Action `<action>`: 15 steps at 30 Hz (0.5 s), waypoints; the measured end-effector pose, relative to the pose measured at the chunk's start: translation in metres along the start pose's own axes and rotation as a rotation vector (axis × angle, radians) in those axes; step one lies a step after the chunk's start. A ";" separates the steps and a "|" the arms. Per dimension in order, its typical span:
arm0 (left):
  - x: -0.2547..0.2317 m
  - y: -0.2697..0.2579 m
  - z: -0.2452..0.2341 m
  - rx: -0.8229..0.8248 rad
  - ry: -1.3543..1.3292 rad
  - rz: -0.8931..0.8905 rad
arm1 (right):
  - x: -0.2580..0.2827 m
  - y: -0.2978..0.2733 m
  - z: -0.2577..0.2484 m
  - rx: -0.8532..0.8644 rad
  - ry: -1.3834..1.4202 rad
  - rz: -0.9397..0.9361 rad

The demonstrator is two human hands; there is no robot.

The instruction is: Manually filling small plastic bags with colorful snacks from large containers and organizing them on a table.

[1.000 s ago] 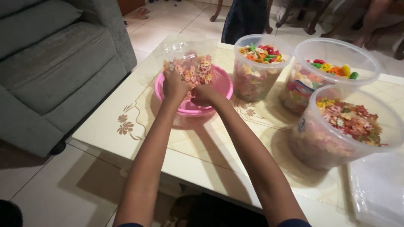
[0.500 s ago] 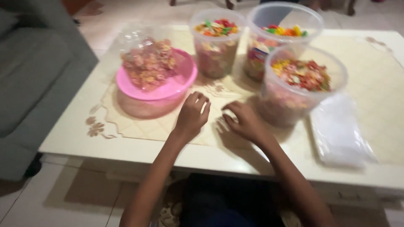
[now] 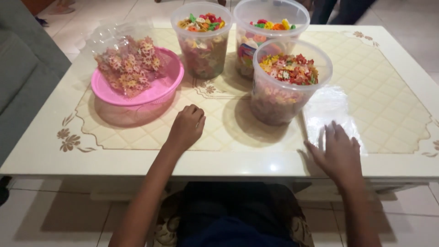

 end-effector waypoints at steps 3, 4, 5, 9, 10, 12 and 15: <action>-0.003 0.002 -0.004 -0.012 -0.040 0.001 | -0.001 -0.001 0.008 0.271 0.062 0.015; -0.002 0.003 -0.003 0.002 -0.033 -0.013 | 0.000 -0.001 0.007 0.289 0.052 0.009; -0.001 0.001 -0.001 0.024 -0.027 -0.026 | 0.002 -0.004 0.007 0.313 0.045 0.008; -0.001 0.001 -0.001 -0.011 -0.016 0.012 | -0.008 -0.006 0.016 0.229 0.064 -0.071; -0.001 0.002 -0.001 -0.006 -0.014 0.005 | -0.010 -0.006 0.015 0.230 0.129 -0.068; 0.000 0.001 0.000 0.001 -0.014 -0.004 | -0.015 -0.009 0.015 0.236 0.193 -0.065; 0.003 0.001 0.003 0.017 -0.035 -0.022 | -0.015 -0.013 0.010 0.065 0.301 -0.152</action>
Point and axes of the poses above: each hand's wrist, its own y-axis towards the middle knuckle, its own z-axis out of the palm, x = y × z, the point moved 5 cm from there along y, towards the middle knuckle, and after that the axes turned 7 degrees about -z, right-handed, at the moved point
